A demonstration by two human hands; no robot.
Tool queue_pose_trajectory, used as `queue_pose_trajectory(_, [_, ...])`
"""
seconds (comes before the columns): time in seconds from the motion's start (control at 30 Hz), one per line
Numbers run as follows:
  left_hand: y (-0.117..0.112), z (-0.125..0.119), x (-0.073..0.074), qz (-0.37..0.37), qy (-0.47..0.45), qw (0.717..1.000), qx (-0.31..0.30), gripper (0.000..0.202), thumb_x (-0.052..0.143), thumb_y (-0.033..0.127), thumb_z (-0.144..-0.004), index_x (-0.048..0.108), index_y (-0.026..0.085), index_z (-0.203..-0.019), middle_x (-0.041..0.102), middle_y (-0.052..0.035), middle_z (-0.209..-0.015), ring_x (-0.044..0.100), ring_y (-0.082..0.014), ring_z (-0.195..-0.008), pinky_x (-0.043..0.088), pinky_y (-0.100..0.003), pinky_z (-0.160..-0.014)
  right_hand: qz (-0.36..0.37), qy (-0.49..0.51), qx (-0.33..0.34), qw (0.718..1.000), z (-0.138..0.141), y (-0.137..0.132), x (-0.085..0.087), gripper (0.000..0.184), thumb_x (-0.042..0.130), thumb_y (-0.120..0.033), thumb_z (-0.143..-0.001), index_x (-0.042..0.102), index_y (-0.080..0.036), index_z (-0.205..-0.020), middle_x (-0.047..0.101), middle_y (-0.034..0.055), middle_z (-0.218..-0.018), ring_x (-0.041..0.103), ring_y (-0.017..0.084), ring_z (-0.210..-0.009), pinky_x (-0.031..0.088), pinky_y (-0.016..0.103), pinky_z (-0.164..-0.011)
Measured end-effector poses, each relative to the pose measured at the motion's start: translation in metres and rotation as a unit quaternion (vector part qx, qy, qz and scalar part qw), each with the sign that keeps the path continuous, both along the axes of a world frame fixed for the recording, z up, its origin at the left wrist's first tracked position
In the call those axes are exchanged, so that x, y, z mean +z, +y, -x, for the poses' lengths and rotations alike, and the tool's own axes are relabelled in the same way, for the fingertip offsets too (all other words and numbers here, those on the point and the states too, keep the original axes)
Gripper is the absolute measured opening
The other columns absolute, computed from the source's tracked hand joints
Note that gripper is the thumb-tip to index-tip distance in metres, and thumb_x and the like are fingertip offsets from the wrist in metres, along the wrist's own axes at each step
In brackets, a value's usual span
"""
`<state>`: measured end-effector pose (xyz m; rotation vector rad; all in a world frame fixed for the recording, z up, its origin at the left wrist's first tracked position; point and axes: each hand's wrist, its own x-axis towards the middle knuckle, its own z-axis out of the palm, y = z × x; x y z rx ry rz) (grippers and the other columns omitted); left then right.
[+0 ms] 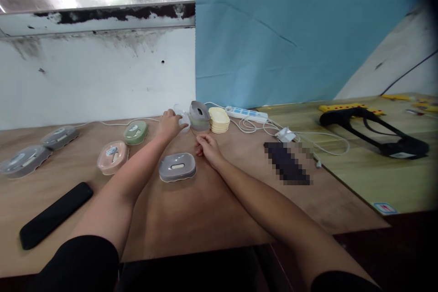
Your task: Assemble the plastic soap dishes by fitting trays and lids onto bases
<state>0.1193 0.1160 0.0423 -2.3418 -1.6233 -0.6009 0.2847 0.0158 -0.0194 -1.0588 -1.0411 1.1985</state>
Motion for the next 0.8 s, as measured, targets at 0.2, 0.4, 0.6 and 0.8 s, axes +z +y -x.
queue_pose_trajectory(0.2, [0.007, 0.014, -0.007, 0.079, -0.030, 0.996, 0.017, 0.055, 0.063, 0.061, -0.075, 0.064, 0.024, -0.115, 0.045, -0.0140, -0.139, 0.052, -0.0352, -0.117, 0.037, -0.048, -0.100, -0.001, -0.006, 0.001, 1.000, 0.000, 0.001, -0.002, 0.034, 0.064, -0.050, -0.076, 0.058, -0.020, -0.090, 0.061, -0.0050, -0.066, 0.053, 0.006, -0.041, 0.040, 0.016, -0.037])
queue_pose_trajectory(0.4, [0.006, 0.017, -0.009, 0.078, -0.075, 0.994, 0.020, 0.050, 0.056, 0.062, -0.079, 0.065, 0.023, -0.109, 0.063, -0.0107, -0.118, 0.060, -0.0322, -0.107, 0.038, -0.044, -0.097, 0.001, -0.006, 0.002, 1.000, 0.000, 0.001, -0.001, 0.034, 0.065, -0.051, -0.074, 0.058, -0.020, -0.086, 0.061, -0.0046, -0.064, 0.054, 0.006, -0.042, 0.040, 0.015, -0.037])
queue_pose_trajectory(0.6, [0.005, 0.020, -0.015, 0.089, -0.091, 0.992, 0.009, 0.054, 0.053, 0.066, -0.079, 0.064, 0.022, -0.110, 0.067, -0.0097, -0.116, 0.062, -0.0306, -0.104, 0.043, -0.039, -0.090, -0.001, -0.015, 0.006, 1.000, 0.000, 0.001, -0.002, 0.035, 0.064, -0.051, -0.075, 0.058, -0.020, -0.087, 0.062, -0.0043, -0.065, 0.054, 0.006, -0.043, 0.040, 0.016, -0.039])
queue_pose_trajectory(0.8, [0.004, 0.024, -0.011, 0.114, -0.126, 0.985, -0.030, 0.079, 0.060, 0.064, -0.077, 0.044, 0.017, -0.138, 0.059, -0.0169, -0.129, 0.057, -0.0329, -0.116, 0.041, -0.040, -0.096, -0.035, -0.057, 0.023, 0.997, 0.002, -0.002, -0.005, 0.035, 0.062, -0.052, -0.078, 0.059, -0.020, -0.093, 0.061, -0.0038, -0.068, 0.053, 0.007, -0.048, 0.041, 0.017, -0.044])
